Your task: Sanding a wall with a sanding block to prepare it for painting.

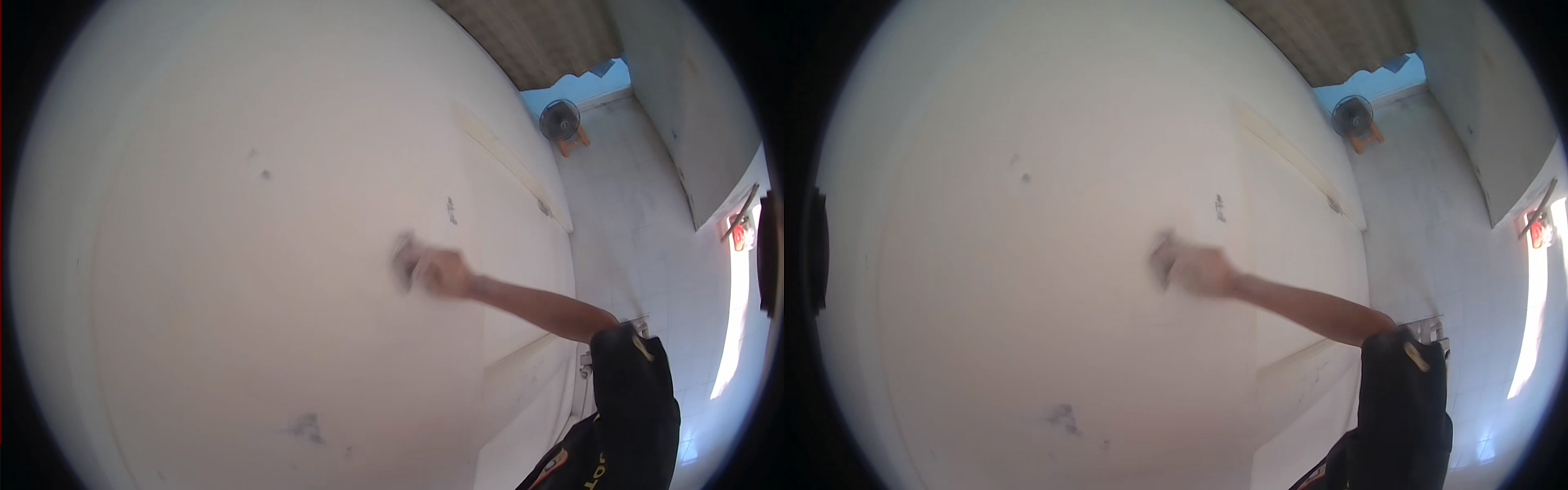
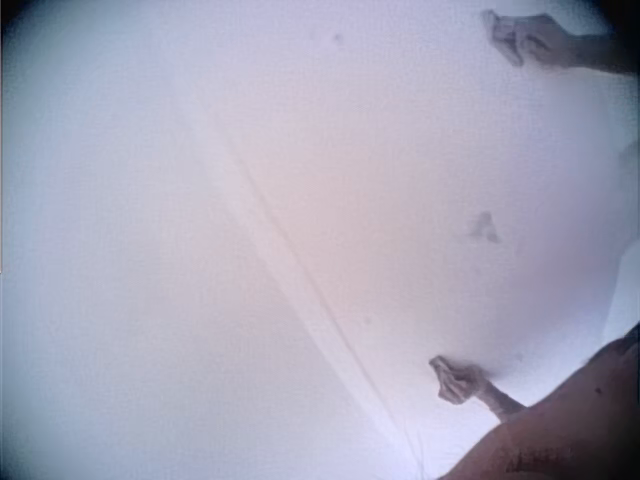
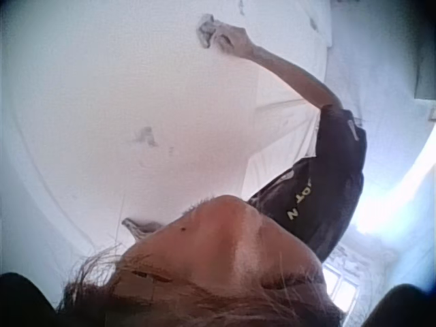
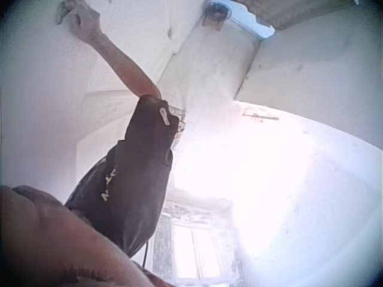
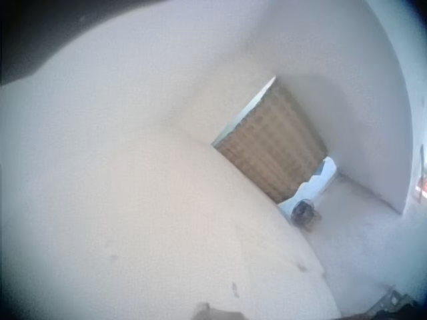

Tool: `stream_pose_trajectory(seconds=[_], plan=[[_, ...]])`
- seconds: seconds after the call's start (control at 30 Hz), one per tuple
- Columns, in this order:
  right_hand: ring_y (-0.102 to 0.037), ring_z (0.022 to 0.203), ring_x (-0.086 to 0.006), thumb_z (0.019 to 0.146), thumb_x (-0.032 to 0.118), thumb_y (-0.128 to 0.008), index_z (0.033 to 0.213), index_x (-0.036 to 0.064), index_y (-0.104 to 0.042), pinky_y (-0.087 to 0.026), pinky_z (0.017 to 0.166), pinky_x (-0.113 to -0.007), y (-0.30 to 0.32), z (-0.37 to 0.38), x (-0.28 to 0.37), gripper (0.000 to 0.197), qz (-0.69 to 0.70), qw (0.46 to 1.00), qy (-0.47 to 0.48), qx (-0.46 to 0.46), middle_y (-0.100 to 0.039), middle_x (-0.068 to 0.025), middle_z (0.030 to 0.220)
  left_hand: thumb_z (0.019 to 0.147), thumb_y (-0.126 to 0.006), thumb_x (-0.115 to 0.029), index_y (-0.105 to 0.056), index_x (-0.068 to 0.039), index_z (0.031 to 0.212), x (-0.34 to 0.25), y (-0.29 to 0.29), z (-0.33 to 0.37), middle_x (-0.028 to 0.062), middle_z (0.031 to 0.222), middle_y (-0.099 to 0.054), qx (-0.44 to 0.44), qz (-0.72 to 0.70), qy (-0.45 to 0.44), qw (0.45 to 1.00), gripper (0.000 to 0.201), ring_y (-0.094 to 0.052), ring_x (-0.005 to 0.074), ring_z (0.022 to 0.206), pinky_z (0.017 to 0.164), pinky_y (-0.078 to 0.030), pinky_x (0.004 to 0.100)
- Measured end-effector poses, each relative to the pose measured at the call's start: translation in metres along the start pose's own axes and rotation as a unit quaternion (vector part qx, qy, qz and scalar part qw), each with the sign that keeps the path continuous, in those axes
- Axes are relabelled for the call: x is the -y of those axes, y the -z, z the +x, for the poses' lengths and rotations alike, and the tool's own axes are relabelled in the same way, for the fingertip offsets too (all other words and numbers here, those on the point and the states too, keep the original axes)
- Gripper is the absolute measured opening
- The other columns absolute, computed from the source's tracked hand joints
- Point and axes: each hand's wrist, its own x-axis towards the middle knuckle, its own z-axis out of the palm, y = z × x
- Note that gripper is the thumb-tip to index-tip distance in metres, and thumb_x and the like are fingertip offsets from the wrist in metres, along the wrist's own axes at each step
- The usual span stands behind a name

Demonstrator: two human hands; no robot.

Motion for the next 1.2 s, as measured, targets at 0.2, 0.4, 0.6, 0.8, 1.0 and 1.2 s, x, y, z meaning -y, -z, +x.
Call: stream_pose_trajectory(seconds=[0.2, 0.4, 0.6, 0.8, 1.0, 1.2], plan=[[-0.064, 0.071, -0.0254, 0.097, 0.023, -0.049, 0.098, 0.0043, -0.060, -0.049, 0.065, -0.036, 0.013, 0.139, -0.037, 0.022, -0.098, 0.945, -0.136, -0.282, -0.064, -0.0179, 0.082, 0.097, -0.033, 0.001, -0.041, 0.010, 0.130, 0.000, -0.001, 0.000, 0.0283, 0.128, -0.050, 0.004, -0.024, -0.010, 1.000, 0.034, -0.053, 0.0400, 0.117, 0.098, -0.049, 0.0475], [-0.067, 0.094, -0.0236, 0.097, 0.017, -0.049, 0.113, 0.0038, -0.060, -0.051, 0.086, -0.033, 0.015, -0.040, -0.014, 0.024, 0.029, 1.000, -0.007, -0.002, -0.067, -0.0099, 0.101, 0.097, -0.035, 0.000, -0.043, 0.009, 0.126, -0.026, 0.000, -0.023, 0.0270, 0.126, -0.051, -0.009, -0.026, 0.018, 0.999, 0.032, -0.054, 0.0382, 0.114, 0.097, -0.049, 0.0468], [-0.063, 0.079, -0.0283, 0.096, 0.018, -0.047, 0.108, 0.0082, -0.060, -0.050, 0.075, -0.036, 0.016, 0.105, -0.050, 0.020, -0.144, 0.948, -0.141, -0.246, -0.066, -0.0137, 0.089, 0.097, -0.037, 0.000, -0.046, 0.008, 0.123, -0.032, 0.013, -0.018, 0.0258, 0.124, -0.053, -0.018, -0.043, 0.021, 0.999, 0.029, -0.055, 0.0365, 0.111, 0.095, -0.049, 0.0461], [-0.062, 0.107, -0.0255, 0.098, 0.026, -0.047, 0.115, 0.0115, -0.059, -0.048, 0.094, -0.038, 0.006, -0.088, -0.029, 0.025, -0.128, 0.981, -0.140, -0.044, -0.067, -0.0088, 0.103, 0.096, -0.039, -0.001, -0.048, 0.007, 0.120, -0.053, 0.014, -0.024, 0.0246, 0.121, -0.055, -0.042, -0.047, 0.047, 0.997, 0.027, -0.056, 0.0347, 0.108, 0.094, -0.050, 0.0454], [-0.064, 0.070, -0.0216, 0.100, 0.030, -0.043, 0.112, 0.0079, -0.057, -0.050, 0.064, -0.035, 0.034, 0.097, -0.038, 0.029, -0.154, 0.938, -0.218, -0.222, -0.065, -0.0145, 0.081, 0.096, -0.042, -0.002, -0.050, 0.007, 0.117, -0.059, 0.035, -0.012, 0.0234, 0.119, -0.056, -0.060, -0.053, 0.052, 0.995, 0.024, -0.056, 0.0329, 0.105, 0.092, -0.050, 0.0447], [-0.065, 0.101, -0.0253, 0.099, 0.015, -0.038, 0.126, 0.0101, -0.054, -0.051, 0.089, -0.035, 0.009, -0.049, 0.000, 0.032, 0.043, 0.985, -0.129, -0.105, -0.066, -0.0137, 0.108, 0.095, -0.044, -0.003, -0.052, 0.006, 0.114, -0.078, 0.018, -0.023, 0.0221, 0.116, -0.058, -0.086, -0.062, 0.076, 0.992, 0.022, -0.057, 0.0311, 0.102, 0.091, -0.051, 0.0440]])
